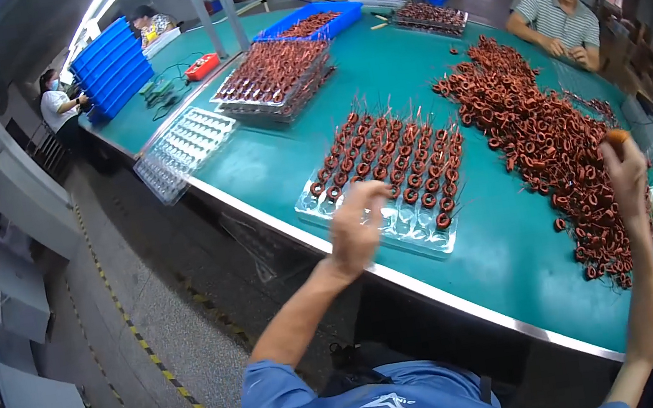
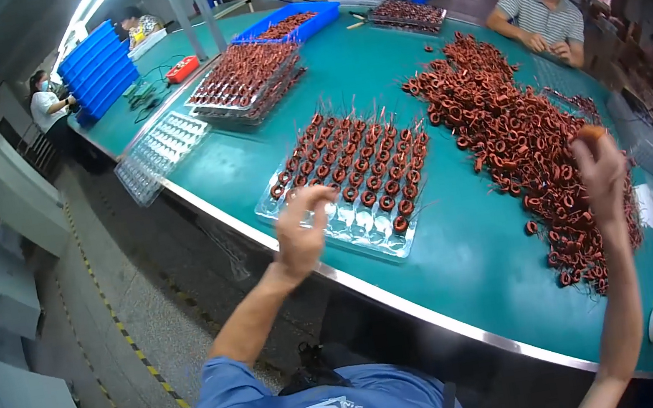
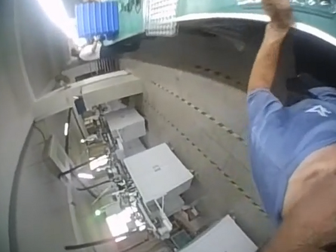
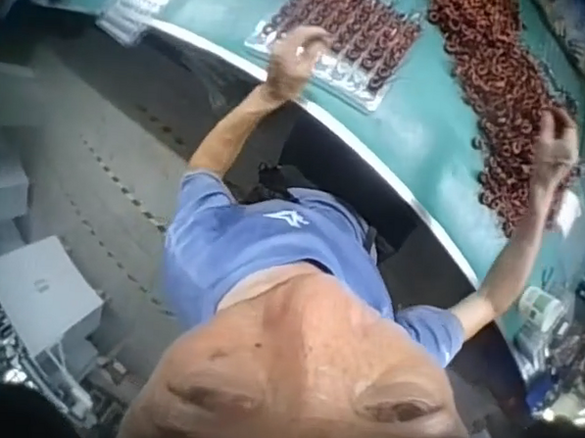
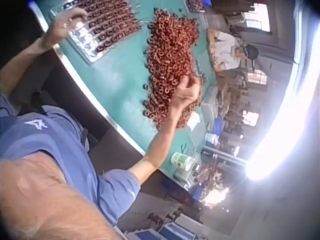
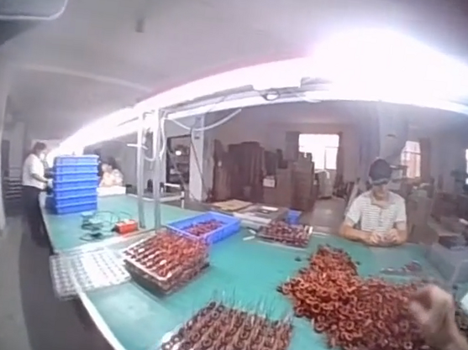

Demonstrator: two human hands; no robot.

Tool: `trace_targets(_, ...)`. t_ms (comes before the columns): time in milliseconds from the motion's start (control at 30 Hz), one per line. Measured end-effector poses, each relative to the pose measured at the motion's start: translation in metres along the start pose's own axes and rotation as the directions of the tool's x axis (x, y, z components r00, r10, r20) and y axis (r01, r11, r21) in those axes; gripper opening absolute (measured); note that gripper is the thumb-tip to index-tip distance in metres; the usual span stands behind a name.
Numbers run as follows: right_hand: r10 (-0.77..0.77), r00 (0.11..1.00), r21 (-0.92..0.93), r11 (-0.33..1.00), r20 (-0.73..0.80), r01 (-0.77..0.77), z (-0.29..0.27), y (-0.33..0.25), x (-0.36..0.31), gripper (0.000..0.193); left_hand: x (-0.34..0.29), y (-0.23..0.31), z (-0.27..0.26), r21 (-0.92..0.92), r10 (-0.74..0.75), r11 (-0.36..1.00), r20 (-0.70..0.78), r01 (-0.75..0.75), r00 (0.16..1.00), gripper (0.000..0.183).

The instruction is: Preparing and organizing copper wire coils into a plastic sorting tray at an industrial workbench.

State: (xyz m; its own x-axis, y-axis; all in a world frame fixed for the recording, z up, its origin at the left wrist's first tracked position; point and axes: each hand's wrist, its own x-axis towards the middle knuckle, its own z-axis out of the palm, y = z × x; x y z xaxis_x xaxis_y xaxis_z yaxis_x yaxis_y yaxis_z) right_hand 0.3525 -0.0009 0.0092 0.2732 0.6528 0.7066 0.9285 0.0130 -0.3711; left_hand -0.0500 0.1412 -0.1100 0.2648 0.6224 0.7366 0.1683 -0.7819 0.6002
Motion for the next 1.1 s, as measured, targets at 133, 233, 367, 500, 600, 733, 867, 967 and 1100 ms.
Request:
trace_targets(133, -0.113, 0.994, 0.192, 0.976, 0.015, 0.108, 0.048, -0.088, -0.068, 0.019, -0.010, 0.046, 0.070, -0.278, 0.036, 0.960, 0.236, 0.032, 0.971, 0.030)
trace_targets(233, -0.133, 0.991, 0.214, 0.968, -0.021, 0.134, 0.070, -0.126, -0.095, 0.022, -0.012, 0.072, 0.097, -0.358, 0.090, 0.933, 0.306, 0.027, 0.948, 0.043)
trace_targets(367, -0.026, 1.000, 0.305, 0.952, -0.006, 0.027, 0.081, -0.145, -0.108, 0.021, -0.024, 0.078, 0.102, -0.393, 0.067, 0.917, 0.326, 0.071, 0.943, 0.050)
trace_targets(500, -0.061, 0.998, 0.326, 0.944, 0.014, 0.053, 0.080, -0.142, -0.116, 0.021, -0.021, 0.075, 0.097, -0.443, 0.073, 0.891, 0.351, 0.097, 0.934, 0.048)
trace_targets(600, -0.098, 0.993, 0.285, 0.956, 0.068, 0.075, 0.081, -0.141, -0.122, 0.018, -0.019, 0.079, 0.096, -0.524, -0.041, 0.813, 0.383, 0.254, 0.923, 0.045)
trace_targets(733, -0.094, 0.992, 0.255, 0.960, -0.089, 0.114, 0.078, -0.137, -0.130, 0.025, -0.016, 0.075, 0.096, -0.565, -0.181, 0.683, 0.483, 0.463, 0.857, 0.040)
trace_targets(867, -0.023, 1.000, 0.347, 0.937, -0.021, 0.029, 0.066, -0.135, -0.120, 0.029, -0.014, 0.066, 0.089, -0.436, 0.076, 0.887, 0.462, 0.152, 0.884, 0.041)
trace_targets(967, 0.137, 0.971, 0.481, 0.849, 0.198, -0.218, 0.072, -0.130, -0.133, 0.018, -0.018, 0.075, 0.087, -0.492, -0.033, 0.798, 0.541, 0.348, 0.841, 0.040)
trace_targets(1100, 0.187, 0.963, 0.539, 0.799, 0.196, -0.265, 0.073, -0.129, -0.140, 0.024, -0.027, 0.074, 0.091, -0.595, -0.118, 0.210, 0.772, 0.776, 0.624, 0.029)
